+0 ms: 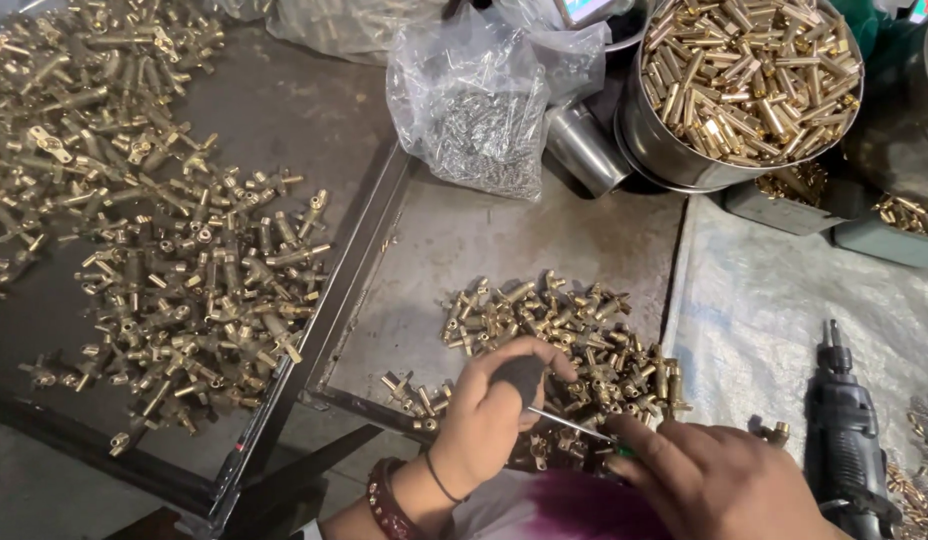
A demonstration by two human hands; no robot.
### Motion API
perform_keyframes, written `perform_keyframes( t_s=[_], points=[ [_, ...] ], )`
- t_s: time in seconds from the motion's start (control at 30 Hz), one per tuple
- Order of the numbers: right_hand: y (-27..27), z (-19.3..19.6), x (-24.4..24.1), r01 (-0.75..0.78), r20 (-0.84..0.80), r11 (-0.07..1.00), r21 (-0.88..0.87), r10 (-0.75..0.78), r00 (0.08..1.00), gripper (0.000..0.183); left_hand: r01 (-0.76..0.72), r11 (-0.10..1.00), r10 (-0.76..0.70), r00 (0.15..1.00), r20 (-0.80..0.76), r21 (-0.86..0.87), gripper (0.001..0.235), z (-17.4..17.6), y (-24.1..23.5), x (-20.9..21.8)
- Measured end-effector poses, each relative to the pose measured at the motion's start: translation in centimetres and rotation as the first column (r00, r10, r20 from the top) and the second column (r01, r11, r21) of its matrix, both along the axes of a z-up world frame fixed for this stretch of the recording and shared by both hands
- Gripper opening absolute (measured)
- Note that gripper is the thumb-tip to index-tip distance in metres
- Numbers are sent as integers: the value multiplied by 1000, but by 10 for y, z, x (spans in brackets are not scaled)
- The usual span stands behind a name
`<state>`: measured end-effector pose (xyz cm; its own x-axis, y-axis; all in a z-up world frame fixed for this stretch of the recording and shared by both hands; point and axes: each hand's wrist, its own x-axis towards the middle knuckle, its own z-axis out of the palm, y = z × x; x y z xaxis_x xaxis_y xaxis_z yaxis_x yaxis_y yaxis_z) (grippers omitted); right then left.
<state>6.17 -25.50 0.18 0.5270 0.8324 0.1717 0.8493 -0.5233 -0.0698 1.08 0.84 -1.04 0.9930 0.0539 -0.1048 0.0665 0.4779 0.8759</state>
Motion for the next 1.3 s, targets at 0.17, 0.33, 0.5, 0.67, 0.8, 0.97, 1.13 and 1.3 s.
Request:
perform_keyframes(
  t_s=[0.17,0.33,0.5,0.67,0.8,0.97,1.13,1.3],
  points=[
    [0,-25,7,319,-830,946,-55,-221,512,40,-12,968,12,1000,2,250,38,14,8,-7],
    [46,43,14,316,-875,939,-138,-266,406,36,-32,946,22,999,35,323,36,5,9,-1],
    [35,43,12,254,-579,848,-465,-508,638,44,-5,996,-8,990,-142,-92,30,-7,5,4],
    [23,14,-4,104,-306,994,32,-89,948,38,-59,978,29,988,-149,-199,24,-7,5,2],
    [21,12,-5,34,-162,999,41,-27,986,40,-48,987,24,988,-154,-153,27,-6,4,-1],
    [23,9,-2,62,-279,996,-71,-79,957,41,-33,996,13,974,-227,-88,30,2,5,-3],
    [26,12,1,145,-565,983,-108,-181,805,36,-6,998,-5,986,-169,-63,30,-4,7,-8],
    [26,23,9,177,-656,973,-147,-230,719,39,-2,1000,8,979,-203,29,30,-3,4,-6]
  ],
)
